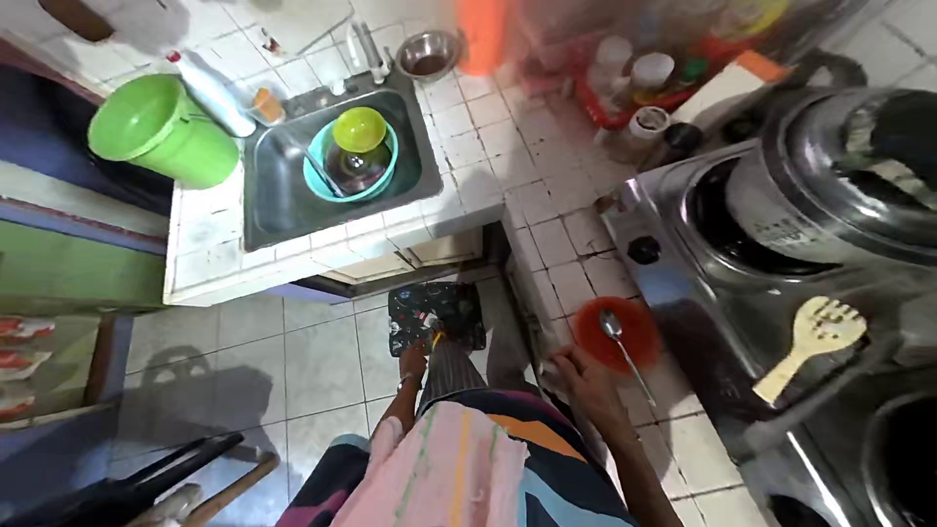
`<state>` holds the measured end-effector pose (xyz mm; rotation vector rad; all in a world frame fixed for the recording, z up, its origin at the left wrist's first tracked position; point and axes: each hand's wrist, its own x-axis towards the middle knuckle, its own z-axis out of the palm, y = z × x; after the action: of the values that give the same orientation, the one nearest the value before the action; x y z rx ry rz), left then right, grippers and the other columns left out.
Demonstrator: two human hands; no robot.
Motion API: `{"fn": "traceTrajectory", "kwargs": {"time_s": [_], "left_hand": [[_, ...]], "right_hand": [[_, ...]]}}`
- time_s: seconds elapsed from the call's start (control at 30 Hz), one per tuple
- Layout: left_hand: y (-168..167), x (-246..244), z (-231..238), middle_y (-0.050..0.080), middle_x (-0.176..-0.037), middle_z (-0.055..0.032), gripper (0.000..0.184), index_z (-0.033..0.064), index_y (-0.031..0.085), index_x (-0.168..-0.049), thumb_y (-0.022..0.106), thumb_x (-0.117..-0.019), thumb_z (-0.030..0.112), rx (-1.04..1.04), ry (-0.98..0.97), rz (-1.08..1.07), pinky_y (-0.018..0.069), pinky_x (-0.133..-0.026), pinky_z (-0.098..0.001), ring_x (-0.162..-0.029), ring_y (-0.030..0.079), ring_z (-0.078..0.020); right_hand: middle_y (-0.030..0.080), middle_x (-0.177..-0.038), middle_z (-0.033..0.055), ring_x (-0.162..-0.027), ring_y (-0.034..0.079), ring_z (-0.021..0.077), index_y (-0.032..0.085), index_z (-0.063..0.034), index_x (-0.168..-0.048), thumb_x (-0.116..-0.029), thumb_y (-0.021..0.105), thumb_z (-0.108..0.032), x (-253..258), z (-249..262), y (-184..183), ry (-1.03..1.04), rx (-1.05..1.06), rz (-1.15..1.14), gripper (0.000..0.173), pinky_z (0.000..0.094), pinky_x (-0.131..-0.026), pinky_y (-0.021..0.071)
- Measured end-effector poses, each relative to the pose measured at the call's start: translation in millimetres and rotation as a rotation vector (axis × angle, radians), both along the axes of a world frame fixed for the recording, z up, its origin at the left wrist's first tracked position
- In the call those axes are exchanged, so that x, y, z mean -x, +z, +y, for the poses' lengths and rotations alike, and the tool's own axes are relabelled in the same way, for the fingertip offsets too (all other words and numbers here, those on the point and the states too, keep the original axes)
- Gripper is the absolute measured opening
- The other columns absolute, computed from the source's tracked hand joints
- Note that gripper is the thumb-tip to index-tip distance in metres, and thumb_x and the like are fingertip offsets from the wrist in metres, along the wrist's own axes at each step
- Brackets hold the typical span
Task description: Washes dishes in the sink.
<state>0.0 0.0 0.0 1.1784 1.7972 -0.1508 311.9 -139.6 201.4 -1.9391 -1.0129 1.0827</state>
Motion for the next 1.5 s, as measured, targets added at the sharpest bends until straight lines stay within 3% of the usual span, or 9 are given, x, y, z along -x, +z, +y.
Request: {"fn": "traceTrajectory", "kwargs": {"time_s": [0.13, 0.27, 0.43, 0.6, 0.73, 0.87, 1.07, 1.27, 1.5], "left_hand": [[-8, 39, 31, 0.065, -0.126, -0.0283, 0.046, -0.0071, 0.058, -0.134, 0.038, -0.1124, 0.028, 0.016, 0.113, -0.029, 0.0504, -0.103, -0.0536, -0.115, 0.067, -0.0397], [-19, 79, 77, 0.064, -0.128, -0.0291, 0.043, -0.0062, 0.056, -0.136, 0.039, -0.1122, 0.025, 0.088, 0.084, -0.042, 0.0498, -0.102, -0.0532, -0.115, 0.066, -0.0402], [-38, 121, 131, 0.063, -0.133, -0.0268, 0.044, -0.0039, 0.054, -0.140, 0.040, -0.1122, 0.027, 0.182, 0.092, -0.129, 0.0509, -0.100, -0.0548, -0.118, 0.065, -0.0399], [-34, 138, 171, 0.063, -0.133, -0.0257, 0.045, -0.0032, 0.053, -0.141, 0.039, -0.1125, 0.029, 0.173, 0.164, -0.156, 0.0518, -0.097, -0.0558, -0.116, 0.066, -0.0396], [-32, 142, 179, 0.063, -0.133, -0.0256, 0.044, -0.0027, 0.053, -0.141, 0.040, -0.1124, 0.028, 0.189, 0.220, -0.168, 0.0512, -0.096, -0.0556, -0.115, 0.066, -0.0398], [-41, 142, 172, 0.062, -0.134, -0.0261, 0.045, -0.0035, 0.052, -0.141, 0.039, -0.1126, 0.029, 0.210, 0.257, -0.182, 0.0502, -0.097, -0.0564, -0.118, 0.064, -0.0404], [-24, 123, 169, 0.064, -0.128, -0.0303, 0.043, -0.0097, 0.055, -0.136, 0.043, -0.1118, 0.023, 0.193, 0.216, -0.145, 0.0498, -0.099, -0.0532, -0.116, 0.065, -0.0410], [-38, 99, 194, 0.061, -0.134, -0.0297, 0.045, -0.0088, 0.060, -0.132, 0.040, -0.1122, 0.026, 0.195, -0.058, 0.005, 0.0418, -0.112, -0.0543, -0.129, 0.058, -0.0417], [-19, 46, 229, 0.063, -0.128, -0.0320, 0.042, -0.0082, 0.058, -0.134, 0.046, -0.1103, 0.024, 0.034, -0.102, -0.139, 0.0466, -0.103, -0.0579, -0.119, 0.062, -0.0445]], "right_hand": [[0.066, -0.079, 0.0100, -0.063, 0.059, 0.0154, 0.070, 0.0028, -0.110, -0.1050, 0.052, -0.014, 23, 58, -7, 0.121, 0.008, -0.002, 0.025, 0.0350, -0.063, 0.0526], [0.070, -0.087, 0.0146, -0.071, 0.065, 0.0221, 0.071, 0.0019, -0.110, -0.1052, 0.054, -0.016, 63, 129, 0, 0.174, 0.025, -0.067, 0.026, 0.0422, -0.071, 0.0554], [0.068, -0.085, 0.0156, -0.075, 0.065, 0.0230, 0.071, 0.0052, -0.096, -0.1042, 0.057, -0.021, 129, 203, 7, 0.150, -0.075, -0.084, 0.031, 0.0412, -0.073, 0.0549], [0.068, -0.087, 0.0152, -0.080, 0.067, 0.0234, 0.068, 0.0041, -0.102, -0.1076, 0.052, -0.023, 159, 240, 12, 0.219, 0.041, 0.020, 0.032, 0.0417, -0.078, 0.0551], [0.069, -0.095, 0.0159, -0.081, 0.068, 0.0228, 0.065, 0.0022, -0.118, -0.1052, 0.052, -0.012, 155, 259, 7, 0.255, 0.105, 0.088, 0.023, 0.0406, -0.079, 0.0575], [0.071, -0.097, 0.0153, -0.084, 0.068, 0.0225, 0.070, 0.0007, -0.113, -0.1009, 0.058, -0.008, 146, 281, 6, 0.339, 0.096, 0.051, 0.020, 0.0403, -0.082, 0.0560], [0.072, -0.103, 0.0158, -0.093, 0.070, 0.0269, 0.071, -0.0017, -0.115, -0.1039, 0.057, -0.016, 123, 324, 20, 0.460, 0.036, 0.020, 0.022, 0.0474, -0.089, 0.0550], [0.071, -0.097, 0.0156, -0.084, 0.069, 0.0250, 0.070, -0.0014, -0.115, -0.1042, 0.056, -0.017, 80, 335, 23, 0.395, -0.018, 0.002, 0.024, 0.0448, -0.082, 0.0559], [0.070, -0.092, 0.0147, -0.077, 0.068, 0.0201, 0.068, 0.0030, -0.115, -0.1076, 0.048, -0.017, 46, 315, -4, 0.298, 0.053, 0.111, 0.029, 0.0390, -0.078, 0.0574]]}}
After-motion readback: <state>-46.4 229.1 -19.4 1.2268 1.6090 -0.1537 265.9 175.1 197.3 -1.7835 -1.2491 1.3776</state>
